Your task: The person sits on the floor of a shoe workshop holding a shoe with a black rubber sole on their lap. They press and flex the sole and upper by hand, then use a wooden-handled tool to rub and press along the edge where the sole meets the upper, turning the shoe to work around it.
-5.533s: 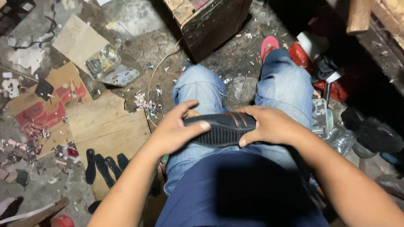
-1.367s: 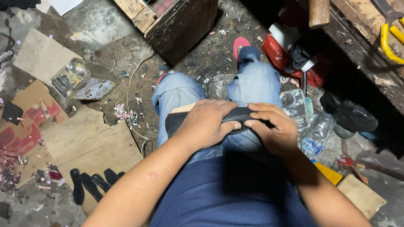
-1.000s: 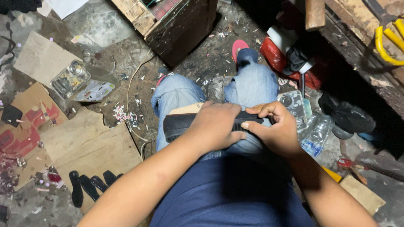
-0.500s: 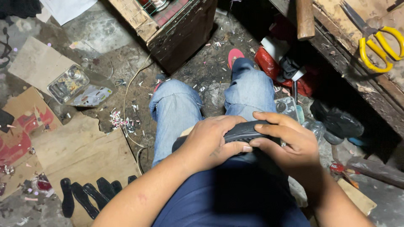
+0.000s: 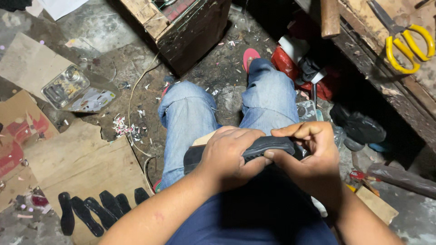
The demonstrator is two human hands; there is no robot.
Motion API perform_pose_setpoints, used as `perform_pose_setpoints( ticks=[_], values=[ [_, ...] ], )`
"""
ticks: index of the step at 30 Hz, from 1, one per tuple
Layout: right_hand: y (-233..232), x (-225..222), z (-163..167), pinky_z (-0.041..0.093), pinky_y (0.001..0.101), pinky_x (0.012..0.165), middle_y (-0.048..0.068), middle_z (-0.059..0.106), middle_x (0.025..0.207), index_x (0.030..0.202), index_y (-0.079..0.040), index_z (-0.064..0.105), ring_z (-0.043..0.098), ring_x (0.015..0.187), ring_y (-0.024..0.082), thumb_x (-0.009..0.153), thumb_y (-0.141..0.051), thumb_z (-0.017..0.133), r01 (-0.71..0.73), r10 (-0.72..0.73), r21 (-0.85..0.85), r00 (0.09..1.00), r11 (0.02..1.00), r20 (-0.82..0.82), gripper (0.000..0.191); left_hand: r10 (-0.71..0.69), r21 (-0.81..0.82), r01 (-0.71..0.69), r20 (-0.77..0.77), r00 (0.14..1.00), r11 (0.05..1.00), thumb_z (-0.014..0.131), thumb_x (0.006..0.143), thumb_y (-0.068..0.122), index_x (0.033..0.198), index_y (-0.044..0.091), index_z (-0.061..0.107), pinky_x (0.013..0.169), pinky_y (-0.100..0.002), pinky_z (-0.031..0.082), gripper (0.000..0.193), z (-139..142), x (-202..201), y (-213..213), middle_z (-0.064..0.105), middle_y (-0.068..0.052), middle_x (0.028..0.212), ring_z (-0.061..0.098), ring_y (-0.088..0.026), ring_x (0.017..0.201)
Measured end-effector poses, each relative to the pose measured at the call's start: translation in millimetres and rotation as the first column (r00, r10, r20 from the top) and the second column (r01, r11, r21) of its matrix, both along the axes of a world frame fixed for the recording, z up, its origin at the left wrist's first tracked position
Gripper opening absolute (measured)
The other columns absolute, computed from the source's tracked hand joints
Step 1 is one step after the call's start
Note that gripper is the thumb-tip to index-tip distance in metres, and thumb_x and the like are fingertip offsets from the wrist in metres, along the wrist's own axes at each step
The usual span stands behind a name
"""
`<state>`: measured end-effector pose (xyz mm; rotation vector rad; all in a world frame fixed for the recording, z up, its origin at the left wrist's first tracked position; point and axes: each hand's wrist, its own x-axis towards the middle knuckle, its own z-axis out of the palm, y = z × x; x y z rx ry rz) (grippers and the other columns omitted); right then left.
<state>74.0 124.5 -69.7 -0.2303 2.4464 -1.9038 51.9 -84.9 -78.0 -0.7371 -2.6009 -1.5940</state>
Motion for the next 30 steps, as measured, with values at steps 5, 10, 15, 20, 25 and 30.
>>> perform_pose_setpoints(
  ticks=[5, 10, 15, 20, 25, 30],
  values=[
    [9, 0, 2, 0.055, 0.0357, 0.104, 0.021, 0.066, 0.126, 0.117, -0.001, 0.045, 0.067, 0.116, 0.023, 0.079, 0.001, 0.084, -0.039, 0.037, -0.046, 0.999, 0.998, -0.040, 0.055, 0.038, 0.015, -0.038, 0.004, 0.999, 0.999, 0.078, 0.082, 0.032, 0.105, 0.013, 0.071, 0.088, -0.040, 0.050, 0.031, 6, 0, 2, 0.076, -0.007, 0.096, 0.071, -0.029, 0.089],
    [5, -9, 17, 0.055, 0.0363, 0.104, 0.021, 0.067, 0.127, 0.111, 0.003, 0.063, 0.069, 0.117, 0.029, 0.078, 0.000, 0.084, -0.081, 0.115, 0.153, 0.967, 0.985, -0.227, 0.039, 0.047, 0.063, -0.048, 0.011, 0.999, 0.997, 0.080, 0.081, 0.033, 0.109, 0.011, 0.070, 0.093, -0.039, 0.049, 0.036, 13, -3, -10, 0.076, -0.007, 0.100, 0.072, -0.028, 0.093],
    [-5, -12, 25, 0.058, 0.0349, 0.095, 0.020, 0.073, 0.114, 0.094, 0.003, 0.069, 0.074, 0.105, 0.028, 0.077, -0.002, 0.085, -0.012, 0.120, 0.321, 0.940, 0.947, -0.319, 0.024, 0.051, 0.057, -0.051, -0.003, 0.999, 0.997, 0.080, 0.081, 0.032, 0.109, 0.011, 0.070, 0.092, -0.040, 0.049, 0.037, 13, -4, -17, 0.075, -0.007, 0.100, 0.072, -0.029, 0.093],
    [-2, -12, 18, 0.060, 0.0355, 0.089, 0.019, 0.073, 0.112, 0.110, -0.005, 0.054, 0.073, 0.101, 0.023, 0.075, 0.008, 0.086, -0.086, 0.082, -0.108, 0.996, 0.990, -0.044, 0.049, 0.049, 0.077, -0.044, -0.063, 0.997, 0.996, 0.080, 0.081, 0.030, 0.108, 0.010, 0.068, 0.089, -0.038, 0.051, 0.036, 12, 5, -24, 0.075, -0.006, 0.099, 0.073, -0.027, 0.092],
    [-4, -15, 16, 0.060, 0.0397, 0.093, 0.021, 0.067, 0.117, 0.121, -0.005, 0.044, 0.070, 0.108, 0.024, 0.074, 0.016, 0.082, -0.111, 0.203, -0.404, 0.960, 0.908, 0.192, 0.064, 0.097, 0.122, -0.084, -0.103, 0.990, 0.989, 0.081, 0.080, 0.027, 0.113, 0.008, 0.068, 0.098, -0.038, 0.051, 0.041, 18, 16, -32, 0.075, -0.008, 0.108, 0.074, -0.026, 0.100],
    [-34, -14, 24, 0.056, 0.0416, 0.105, 0.019, 0.065, 0.130, 0.127, -0.005, 0.048, 0.066, 0.121, 0.025, 0.075, 0.012, 0.082, -0.235, 0.327, -0.480, 0.938, 0.845, 0.115, 0.065, 0.142, 0.210, -0.143, 0.020, 0.990, 0.967, 0.079, 0.082, 0.024, 0.122, 0.006, 0.069, 0.112, -0.041, 0.044, 0.045, 31, 30, -56, 0.076, -0.009, 0.122, 0.072, -0.025, 0.116]
  ],
)
